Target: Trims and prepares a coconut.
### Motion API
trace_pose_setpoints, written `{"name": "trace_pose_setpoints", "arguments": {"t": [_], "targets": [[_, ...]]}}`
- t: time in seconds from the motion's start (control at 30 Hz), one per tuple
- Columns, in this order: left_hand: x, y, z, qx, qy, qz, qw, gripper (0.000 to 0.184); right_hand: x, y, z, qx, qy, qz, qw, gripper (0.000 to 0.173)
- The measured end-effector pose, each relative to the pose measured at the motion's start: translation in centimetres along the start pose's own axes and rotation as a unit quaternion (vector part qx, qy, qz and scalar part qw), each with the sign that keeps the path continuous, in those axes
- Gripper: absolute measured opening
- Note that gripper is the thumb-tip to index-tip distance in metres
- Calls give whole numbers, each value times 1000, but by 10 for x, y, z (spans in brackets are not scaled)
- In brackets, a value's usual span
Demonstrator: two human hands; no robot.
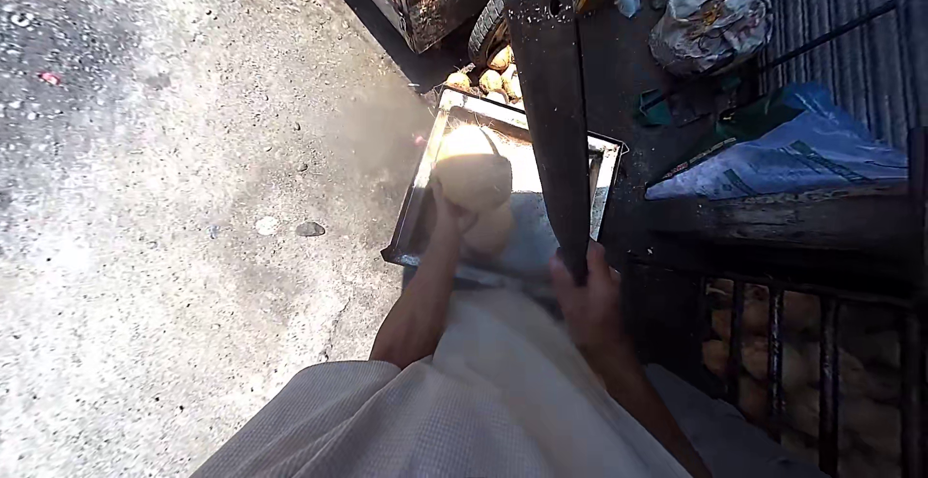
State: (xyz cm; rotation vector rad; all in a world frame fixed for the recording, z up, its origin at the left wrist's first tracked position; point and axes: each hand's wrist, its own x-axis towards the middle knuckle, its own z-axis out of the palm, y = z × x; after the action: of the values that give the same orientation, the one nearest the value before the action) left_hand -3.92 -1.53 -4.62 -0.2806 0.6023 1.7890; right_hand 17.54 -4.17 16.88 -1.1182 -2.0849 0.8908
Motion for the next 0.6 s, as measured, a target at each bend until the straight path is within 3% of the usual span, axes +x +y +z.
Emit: {"name": "trace_pose_setpoints", "arguments": {"t": [0.13,0.2,0.23,0.3,0.37,0.47,0.6], "targets": [[-1,-1,17,23,-5,1,1000,82,4,-12,-3,112,100,-24,988,38],[-5,-3,23,25,10,-3,1000,83,3,-3,4,77,97,-22,992,37],[-4,-4,24,26,15,-9,1000,83,0,8,10,12,57,3,998,43],[-2,-10,17,39,21,-17,999,81,-6,29,14,-102,-106,119,982,49],[-2,-15,6,49,26,-22,998,80,-11,38,7,-109,-142,172,969,51],[-6,-14,11,55,30,-13,998,80,-12,28,-13,-14,-45,167,985,49],[-13,23,105,112,-15,35,993,68,14,-5,-37,124,73,67,987,48]]}}
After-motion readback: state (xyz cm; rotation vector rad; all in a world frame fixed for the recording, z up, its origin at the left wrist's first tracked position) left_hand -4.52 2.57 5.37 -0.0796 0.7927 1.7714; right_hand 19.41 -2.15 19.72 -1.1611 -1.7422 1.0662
